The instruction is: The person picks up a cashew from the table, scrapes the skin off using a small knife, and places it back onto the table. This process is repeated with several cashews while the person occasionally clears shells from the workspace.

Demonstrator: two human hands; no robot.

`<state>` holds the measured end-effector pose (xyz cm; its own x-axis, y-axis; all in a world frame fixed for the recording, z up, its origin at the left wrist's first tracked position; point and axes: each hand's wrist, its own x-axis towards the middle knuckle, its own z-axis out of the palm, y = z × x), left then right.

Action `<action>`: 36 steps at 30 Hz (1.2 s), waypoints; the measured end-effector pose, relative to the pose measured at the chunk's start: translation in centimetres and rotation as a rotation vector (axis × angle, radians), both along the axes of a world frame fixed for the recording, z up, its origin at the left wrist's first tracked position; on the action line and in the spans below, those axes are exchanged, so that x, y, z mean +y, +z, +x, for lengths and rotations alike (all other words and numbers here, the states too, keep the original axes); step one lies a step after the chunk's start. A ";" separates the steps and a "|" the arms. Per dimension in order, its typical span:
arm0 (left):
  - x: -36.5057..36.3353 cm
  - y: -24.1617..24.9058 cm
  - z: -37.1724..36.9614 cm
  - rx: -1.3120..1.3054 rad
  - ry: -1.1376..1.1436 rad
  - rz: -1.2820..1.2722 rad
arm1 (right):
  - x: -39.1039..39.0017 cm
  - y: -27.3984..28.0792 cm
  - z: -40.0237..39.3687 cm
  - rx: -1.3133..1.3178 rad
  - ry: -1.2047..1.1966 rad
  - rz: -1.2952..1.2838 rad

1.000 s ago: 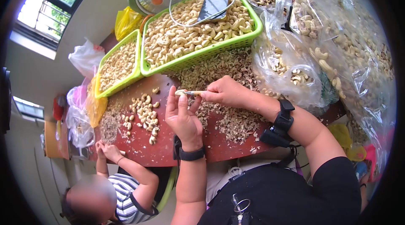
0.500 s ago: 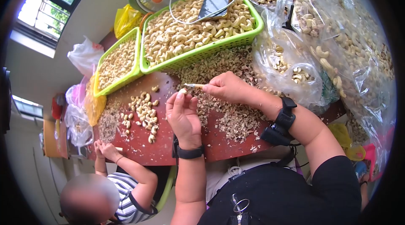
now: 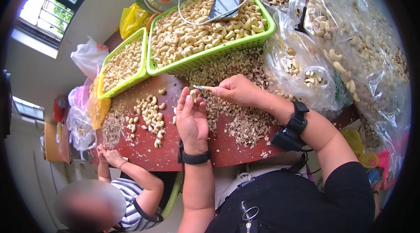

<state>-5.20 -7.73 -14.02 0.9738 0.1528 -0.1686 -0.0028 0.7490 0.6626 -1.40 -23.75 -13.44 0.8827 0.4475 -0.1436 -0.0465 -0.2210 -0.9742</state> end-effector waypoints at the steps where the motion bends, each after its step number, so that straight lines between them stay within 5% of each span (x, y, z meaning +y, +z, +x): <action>1: -0.2 0.2 -0.1 -0.033 0.023 0.027 | 0.0 0.0 0.0 -0.001 -0.001 0.001; 36: -1.3 0.9 -0.5 -0.088 0.116 0.189 | 0.1 0.4 -0.2 -0.106 0.021 -0.070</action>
